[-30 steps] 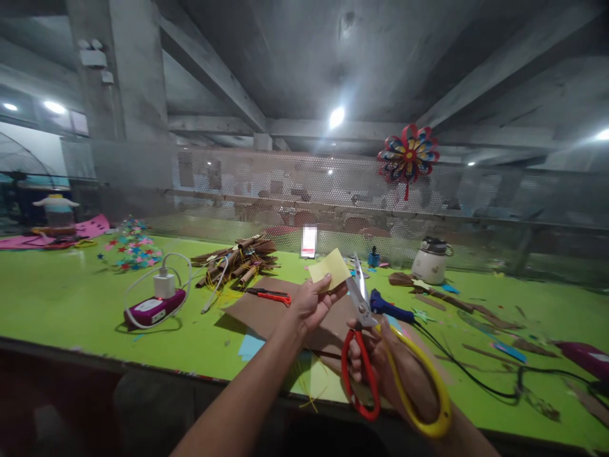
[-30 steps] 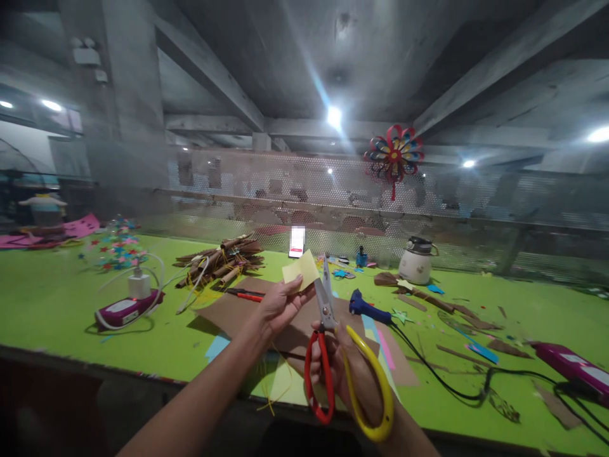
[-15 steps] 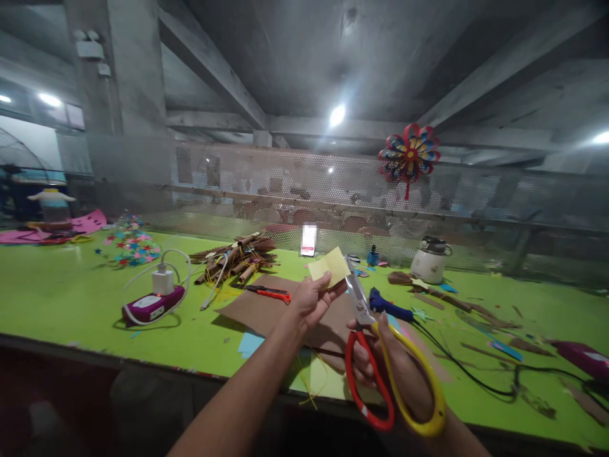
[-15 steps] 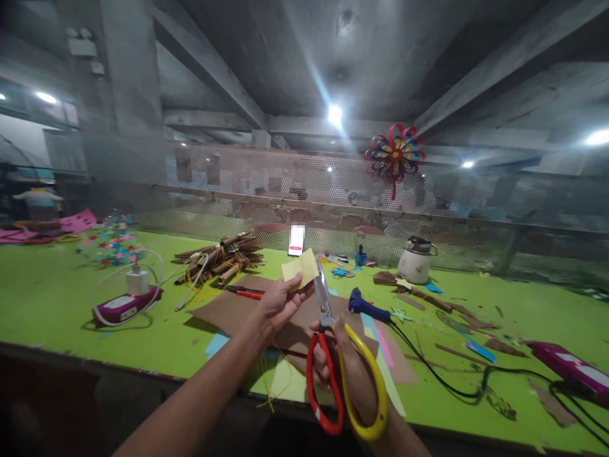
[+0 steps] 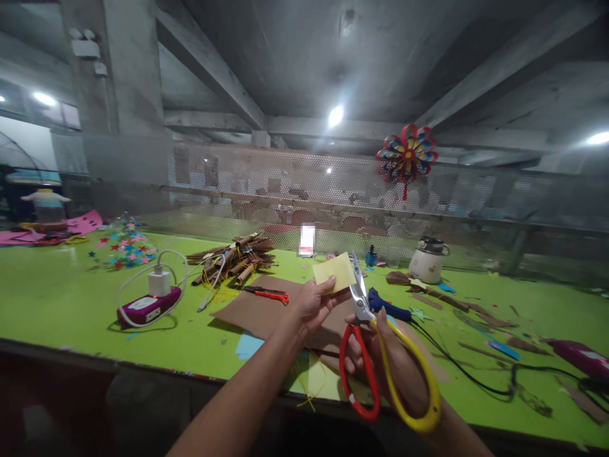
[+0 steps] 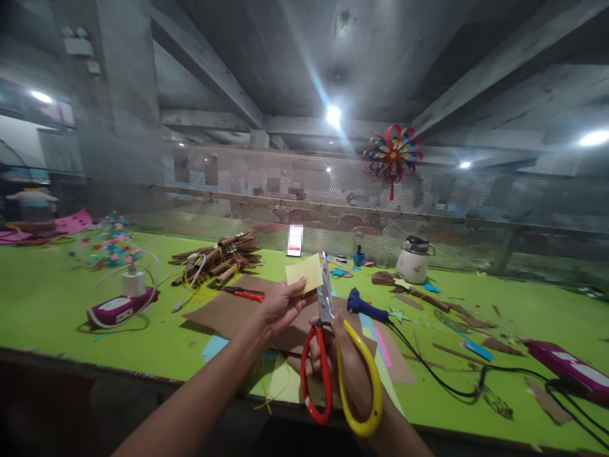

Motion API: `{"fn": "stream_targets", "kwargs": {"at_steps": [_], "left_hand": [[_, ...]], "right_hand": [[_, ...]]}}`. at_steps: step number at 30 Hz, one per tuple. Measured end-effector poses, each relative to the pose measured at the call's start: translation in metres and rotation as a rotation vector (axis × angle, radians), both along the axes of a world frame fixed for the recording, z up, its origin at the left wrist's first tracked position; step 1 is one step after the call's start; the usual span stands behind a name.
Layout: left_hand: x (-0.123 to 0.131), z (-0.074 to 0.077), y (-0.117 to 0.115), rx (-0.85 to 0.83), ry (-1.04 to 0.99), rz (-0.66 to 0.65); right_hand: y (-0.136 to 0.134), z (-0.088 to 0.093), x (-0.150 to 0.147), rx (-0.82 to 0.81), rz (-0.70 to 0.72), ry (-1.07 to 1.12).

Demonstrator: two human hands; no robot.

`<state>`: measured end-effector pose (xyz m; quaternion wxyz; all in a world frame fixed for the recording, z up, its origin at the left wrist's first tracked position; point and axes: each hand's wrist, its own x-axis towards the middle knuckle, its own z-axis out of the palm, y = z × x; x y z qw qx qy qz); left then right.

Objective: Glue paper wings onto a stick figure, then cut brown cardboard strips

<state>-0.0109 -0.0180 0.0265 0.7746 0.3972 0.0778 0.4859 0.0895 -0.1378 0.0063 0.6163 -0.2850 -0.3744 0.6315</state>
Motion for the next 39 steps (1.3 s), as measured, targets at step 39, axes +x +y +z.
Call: {"fn": "stream_targets", "kwargs": {"at_steps": [39], "left_hand": [[0.005, -0.011, 0.003, 0.004, 0.214, 0.042]], "right_hand": [[0.046, 0.020, 0.118, 0.136, -0.802, -1.352]]}}
